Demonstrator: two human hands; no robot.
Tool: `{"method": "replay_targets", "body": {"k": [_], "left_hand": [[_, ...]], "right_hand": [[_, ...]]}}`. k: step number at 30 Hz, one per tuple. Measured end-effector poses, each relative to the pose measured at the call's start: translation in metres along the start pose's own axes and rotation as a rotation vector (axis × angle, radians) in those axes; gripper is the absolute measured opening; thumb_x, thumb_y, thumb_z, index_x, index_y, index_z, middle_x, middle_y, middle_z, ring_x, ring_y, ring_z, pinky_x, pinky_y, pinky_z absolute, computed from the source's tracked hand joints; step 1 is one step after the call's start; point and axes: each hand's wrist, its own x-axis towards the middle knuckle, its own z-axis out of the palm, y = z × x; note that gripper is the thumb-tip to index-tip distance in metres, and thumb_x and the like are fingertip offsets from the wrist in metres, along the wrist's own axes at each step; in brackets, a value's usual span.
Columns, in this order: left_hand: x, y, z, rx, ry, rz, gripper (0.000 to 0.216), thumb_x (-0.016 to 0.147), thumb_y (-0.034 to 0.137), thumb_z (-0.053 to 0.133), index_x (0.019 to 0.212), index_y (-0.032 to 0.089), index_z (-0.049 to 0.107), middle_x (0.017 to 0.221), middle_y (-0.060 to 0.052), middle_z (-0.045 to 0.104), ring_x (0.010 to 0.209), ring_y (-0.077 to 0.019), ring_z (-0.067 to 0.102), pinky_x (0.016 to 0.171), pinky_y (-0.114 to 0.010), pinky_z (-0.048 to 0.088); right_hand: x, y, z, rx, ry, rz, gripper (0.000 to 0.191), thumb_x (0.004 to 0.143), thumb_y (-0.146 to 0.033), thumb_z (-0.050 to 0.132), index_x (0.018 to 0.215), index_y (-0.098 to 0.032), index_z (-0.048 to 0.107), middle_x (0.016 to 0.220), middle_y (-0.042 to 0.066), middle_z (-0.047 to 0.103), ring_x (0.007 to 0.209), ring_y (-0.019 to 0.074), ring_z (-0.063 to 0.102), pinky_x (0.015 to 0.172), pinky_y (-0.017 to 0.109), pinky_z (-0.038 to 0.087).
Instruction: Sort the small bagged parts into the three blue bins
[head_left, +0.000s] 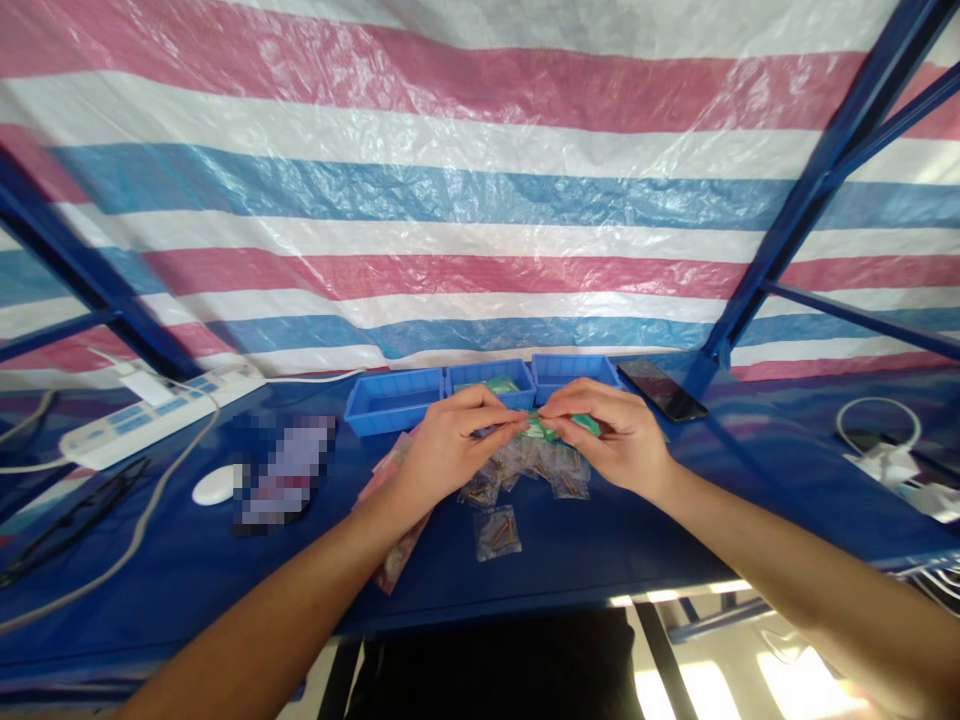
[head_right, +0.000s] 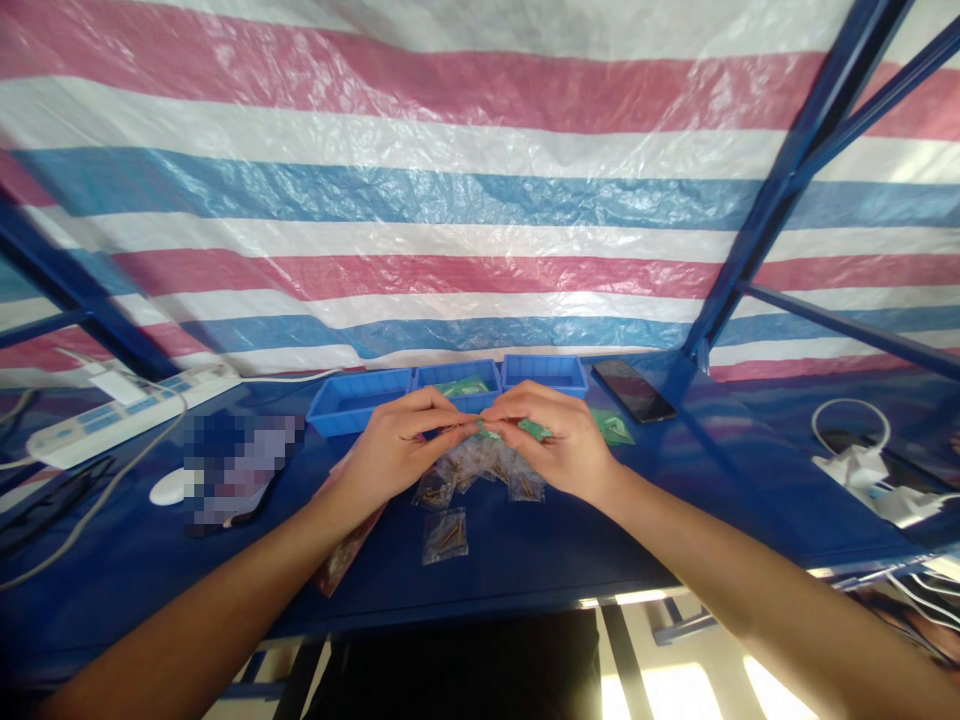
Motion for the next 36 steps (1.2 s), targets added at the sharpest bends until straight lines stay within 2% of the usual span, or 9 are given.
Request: {"method": "replay_targets", "body": {"k": [4, 11, 16, 20, 24, 27, 31, 36], "left_hand": [[-0.001, 0.001, 0.001, 0.043, -0.006, 0.011, 0.023, 0.104, 0.037, 0.068, 0.112, 0.025, 0.085, 0.093, -0.006, 0.074, 0.083, -0.0170, 0.070, 0.076, -0.028, 0.054], [-0.001, 0.001, 0.003, 0.064, 0.010, 0.009, 0.019, 0.102, 0.036, 0.071, 0.105, 0.024, 0.086, 0.088, -0.005, 0.074, 0.078, -0.0156, 0.069, 0.073, -0.027, 0.052], [-0.002, -0.001, 0.004, 0.072, 0.011, 0.000, 0.020, 0.101, 0.037, 0.071, 0.104, 0.024, 0.086, 0.089, -0.005, 0.074, 0.079, -0.0165, 0.070, 0.074, -0.028, 0.054], [-0.001, 0.001, 0.004, 0.036, -0.019, 0.028, 0.024, 0.105, 0.034, 0.065, 0.115, 0.025, 0.084, 0.101, -0.007, 0.075, 0.091, -0.0188, 0.072, 0.083, -0.030, 0.056], [0.001, 0.006, 0.001, -0.038, -0.107, 0.040, 0.033, 0.111, 0.028, 0.053, 0.133, 0.026, 0.077, 0.118, -0.008, 0.074, 0.109, -0.0211, 0.070, 0.099, -0.033, 0.055], [0.002, 0.008, 0.000, -0.122, -0.157, -0.011, 0.037, 0.112, 0.031, 0.050, 0.142, 0.027, 0.072, 0.126, -0.009, 0.072, 0.117, -0.0225, 0.068, 0.104, -0.035, 0.054], [0.001, 0.004, 0.003, -0.325, -0.200, -0.138, 0.044, 0.113, 0.039, 0.046, 0.152, 0.029, 0.063, 0.137, -0.010, 0.063, 0.106, -0.0197, 0.072, 0.098, -0.033, 0.060], [-0.001, -0.007, 0.008, -0.353, -0.100, -0.260, 0.046, 0.108, 0.045, 0.058, 0.149, 0.027, 0.065, 0.122, -0.009, 0.071, 0.087, -0.0184, 0.075, 0.088, -0.033, 0.062]], "right_hand": [[-0.001, 0.002, 0.000, -0.028, -0.046, -0.084, 0.020, 0.102, -0.024, 0.070, 0.118, -0.027, 0.081, 0.109, 0.010, 0.079, 0.097, 0.0229, 0.076, 0.084, 0.036, 0.063], [-0.001, 0.000, 0.002, -0.040, -0.004, -0.088, 0.020, 0.098, -0.022, 0.075, 0.117, -0.028, 0.079, 0.104, 0.009, 0.080, 0.093, 0.0234, 0.076, 0.082, 0.038, 0.063], [0.000, -0.003, 0.004, -0.018, -0.022, -0.071, 0.010, 0.099, -0.024, 0.073, 0.108, -0.027, 0.077, 0.102, 0.009, 0.080, 0.094, 0.0240, 0.077, 0.083, 0.039, 0.064], [-0.001, -0.003, 0.004, -0.010, -0.026, -0.068, 0.009, 0.099, -0.025, 0.074, 0.107, -0.027, 0.077, 0.104, 0.009, 0.080, 0.093, 0.0237, 0.077, 0.083, 0.039, 0.064], [0.000, -0.004, 0.004, -0.037, 0.060, -0.062, 0.008, 0.098, -0.024, 0.075, 0.105, -0.027, 0.078, 0.101, 0.009, 0.080, 0.093, 0.0246, 0.076, 0.084, 0.040, 0.063], [0.000, -0.005, 0.003, -0.062, 0.118, -0.031, 0.006, 0.097, -0.026, 0.076, 0.103, -0.027, 0.078, 0.101, 0.010, 0.079, 0.093, 0.0254, 0.076, 0.084, 0.042, 0.063], [0.000, -0.004, 0.002, -0.067, 0.130, -0.020, 0.005, 0.098, -0.027, 0.076, 0.102, -0.027, 0.077, 0.101, 0.010, 0.079, 0.094, 0.0253, 0.076, 0.085, 0.042, 0.063], [0.000, -0.004, 0.004, -0.063, 0.118, -0.014, 0.004, 0.098, -0.028, 0.075, 0.103, -0.027, 0.077, 0.101, 0.009, 0.079, 0.094, 0.0253, 0.075, 0.084, 0.042, 0.062]]}}
